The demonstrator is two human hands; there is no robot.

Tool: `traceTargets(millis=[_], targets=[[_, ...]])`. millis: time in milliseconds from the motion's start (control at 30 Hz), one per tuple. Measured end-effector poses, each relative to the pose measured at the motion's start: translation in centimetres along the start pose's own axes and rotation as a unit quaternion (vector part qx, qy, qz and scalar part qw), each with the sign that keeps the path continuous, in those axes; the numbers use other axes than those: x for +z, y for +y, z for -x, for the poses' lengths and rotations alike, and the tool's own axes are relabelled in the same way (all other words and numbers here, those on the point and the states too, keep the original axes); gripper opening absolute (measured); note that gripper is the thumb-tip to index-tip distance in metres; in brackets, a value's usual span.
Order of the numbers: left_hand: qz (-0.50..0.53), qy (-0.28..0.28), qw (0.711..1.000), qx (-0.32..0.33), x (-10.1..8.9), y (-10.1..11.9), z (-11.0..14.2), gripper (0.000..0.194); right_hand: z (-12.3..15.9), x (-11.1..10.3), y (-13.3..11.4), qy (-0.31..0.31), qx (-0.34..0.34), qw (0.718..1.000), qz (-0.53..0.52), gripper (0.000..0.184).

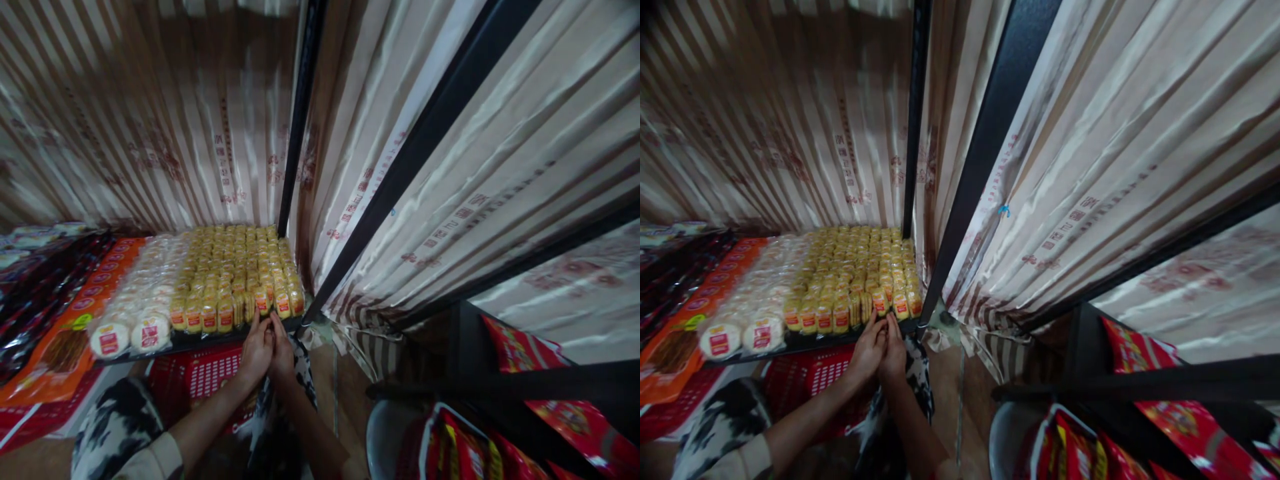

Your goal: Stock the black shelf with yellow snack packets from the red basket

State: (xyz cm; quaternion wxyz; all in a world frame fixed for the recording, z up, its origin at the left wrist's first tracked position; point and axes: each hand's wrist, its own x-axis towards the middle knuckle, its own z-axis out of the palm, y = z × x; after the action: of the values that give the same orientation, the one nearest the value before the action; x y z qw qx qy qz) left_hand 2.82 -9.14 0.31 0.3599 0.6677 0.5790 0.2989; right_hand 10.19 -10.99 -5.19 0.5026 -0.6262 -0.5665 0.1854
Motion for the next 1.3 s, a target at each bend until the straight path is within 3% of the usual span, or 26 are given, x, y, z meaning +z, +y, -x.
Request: traceTargets(millis=[500, 600, 733, 867, 1033, 1300], targets=[[-0.039, -0.023, 0.999, 0.021, -0.2, -0.5, 0.3, 0.036, 0.0, 0.5, 0.3, -0.017, 0.02, 1.0, 0.008, 0.047], [-0.076, -0.009, 0.995, 0.057, -0.7, -0.4, 0.5, 0.037, 0.0, 0.6, 0.6, -0.015, 0.003, 1.0, 0.011, 0.045], [-0.169, 0.07, 0.968, 0.172, -3.0, 0.6, -0.4, 0.033, 0.0, 0.7, 0.3, -0.01, -0.013, 0.999, 0.04, 0.045], [-0.278, 0.141, 0.925, 0.219, -5.3, 1.9, -3.2, 0.029, 0.1, 0.9, 0.0, -0.003, -0.028, 0.999, 0.035, 0.05], [-0.346, 0.127, 0.903, 0.22, -5.5, 1.6, -5.7, 0.033, 0.3, 1.2, 0.2, 0.0, -0.025, 1.0, 0.012, 0.052], [-0.342, 0.119, 0.903, 0.23, -5.0, 1.2, -6.2, 0.028, 0.5, 0.6, 0.0, 0.015, -0.027, 1.0, 0.002, 0.047]])
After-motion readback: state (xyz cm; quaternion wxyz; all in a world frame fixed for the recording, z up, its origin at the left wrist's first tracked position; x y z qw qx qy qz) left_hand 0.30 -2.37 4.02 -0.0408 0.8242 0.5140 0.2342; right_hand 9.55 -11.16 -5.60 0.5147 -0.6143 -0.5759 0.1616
